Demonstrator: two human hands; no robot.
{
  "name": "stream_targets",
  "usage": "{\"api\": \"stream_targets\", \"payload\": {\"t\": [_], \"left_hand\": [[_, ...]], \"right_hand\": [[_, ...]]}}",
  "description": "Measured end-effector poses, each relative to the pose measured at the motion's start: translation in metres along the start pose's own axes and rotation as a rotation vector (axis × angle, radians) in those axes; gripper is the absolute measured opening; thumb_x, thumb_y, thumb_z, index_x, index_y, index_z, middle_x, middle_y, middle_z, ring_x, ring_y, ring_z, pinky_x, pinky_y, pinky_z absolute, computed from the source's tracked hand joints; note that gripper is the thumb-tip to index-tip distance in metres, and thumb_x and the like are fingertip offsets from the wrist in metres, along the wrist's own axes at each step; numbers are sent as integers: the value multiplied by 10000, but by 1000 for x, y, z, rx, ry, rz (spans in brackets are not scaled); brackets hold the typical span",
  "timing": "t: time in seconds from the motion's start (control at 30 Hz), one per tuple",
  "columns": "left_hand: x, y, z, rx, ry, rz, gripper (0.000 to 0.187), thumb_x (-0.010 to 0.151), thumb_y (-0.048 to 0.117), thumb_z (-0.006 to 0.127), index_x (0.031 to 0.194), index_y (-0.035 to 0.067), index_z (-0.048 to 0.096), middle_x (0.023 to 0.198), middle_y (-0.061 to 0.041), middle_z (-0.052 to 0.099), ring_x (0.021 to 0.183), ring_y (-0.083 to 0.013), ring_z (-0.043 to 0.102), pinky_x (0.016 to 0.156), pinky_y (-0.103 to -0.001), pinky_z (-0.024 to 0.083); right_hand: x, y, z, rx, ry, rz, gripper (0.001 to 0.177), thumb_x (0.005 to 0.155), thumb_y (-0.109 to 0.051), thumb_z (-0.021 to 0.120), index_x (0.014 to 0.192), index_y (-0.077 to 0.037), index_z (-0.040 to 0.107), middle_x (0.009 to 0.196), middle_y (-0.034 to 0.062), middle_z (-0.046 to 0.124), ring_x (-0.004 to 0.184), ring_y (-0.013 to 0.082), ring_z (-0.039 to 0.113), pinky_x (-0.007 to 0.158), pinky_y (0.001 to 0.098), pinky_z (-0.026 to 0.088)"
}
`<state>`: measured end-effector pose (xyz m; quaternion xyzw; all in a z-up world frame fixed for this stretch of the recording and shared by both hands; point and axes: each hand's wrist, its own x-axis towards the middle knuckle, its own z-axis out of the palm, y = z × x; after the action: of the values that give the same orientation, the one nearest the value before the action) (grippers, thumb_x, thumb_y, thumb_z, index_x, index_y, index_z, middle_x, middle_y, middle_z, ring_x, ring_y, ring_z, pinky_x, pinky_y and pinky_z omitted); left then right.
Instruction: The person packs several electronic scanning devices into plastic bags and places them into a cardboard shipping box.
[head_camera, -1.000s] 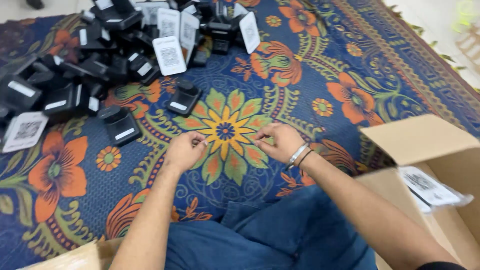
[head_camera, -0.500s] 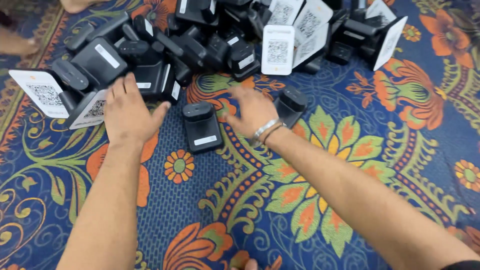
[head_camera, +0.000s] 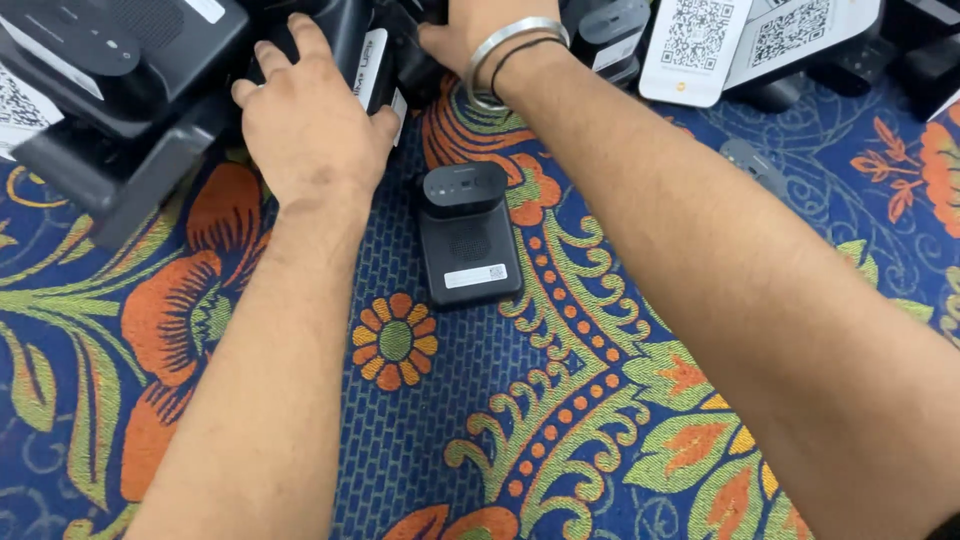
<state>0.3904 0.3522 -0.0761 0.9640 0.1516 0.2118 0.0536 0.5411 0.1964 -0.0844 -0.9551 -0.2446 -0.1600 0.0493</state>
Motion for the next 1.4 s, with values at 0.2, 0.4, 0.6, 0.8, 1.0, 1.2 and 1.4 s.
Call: {"api": "stream_targets", "payload": {"t": [0.2,0.4,0.6,0.8,1.0,1.2,1.4], "left_hand": [[-20,9,-39,39,-138,67,1030,665,472,925,1453,-6,466,1254,-294,613,978,-454,663,799,-463,571],[-49,10,-74,146,-227,161,993,613,369,931,1441,37,495,1242,-240,625,1038,-458,648,836,-439,576],[-93,38,-130,138,-401,218,960,648,329,919,1460,66,478,1249,-197,621,1067,-425,647,824,-439,594],[-147,63,-155,149,-446,344,912,665,281,878,1453,74,469,1307,-211,596,1063,-419,648,795,-413,613],[-202,89,-166,179,-409,419,854,691,276,828,1425,35,465,1352,-259,579,1085,-476,643,741,-388,621],[-161,105,-221,174,-830,487,864,731,582,840,1335,35,552,1193,-169,683,1056,-338,697,881,-413,573],[-40,89,-193,-481,-1218,145,538,766,565,754,842,35,808,766,-102,779,691,-214,735,618,-337,594]], "right_hand": [[-44,-1,-47,-14,77,-69,505,774,-469,782,1152,-140,719,905,163,729,857,365,709,738,500,568],[-107,-12,-103,136,-89,-12,643,704,-362,794,1307,-215,629,1025,159,694,914,374,687,800,491,557],[-174,4,-130,166,-85,-8,654,706,-340,779,1323,-199,616,987,163,680,896,371,695,772,495,566],[-251,18,-193,136,-300,14,613,741,-309,773,1321,-215,595,1080,133,677,945,353,701,789,470,582],[-331,40,-211,113,-363,-85,793,682,-321,856,1373,-173,496,1329,212,559,971,387,694,818,469,574],[-316,51,-268,152,-704,-165,1137,585,-537,946,1501,-136,404,1326,210,579,1056,417,640,861,482,540],[-228,113,-236,542,-556,-105,438,840,-538,737,866,-112,835,679,25,748,609,141,681,585,305,528]]}}
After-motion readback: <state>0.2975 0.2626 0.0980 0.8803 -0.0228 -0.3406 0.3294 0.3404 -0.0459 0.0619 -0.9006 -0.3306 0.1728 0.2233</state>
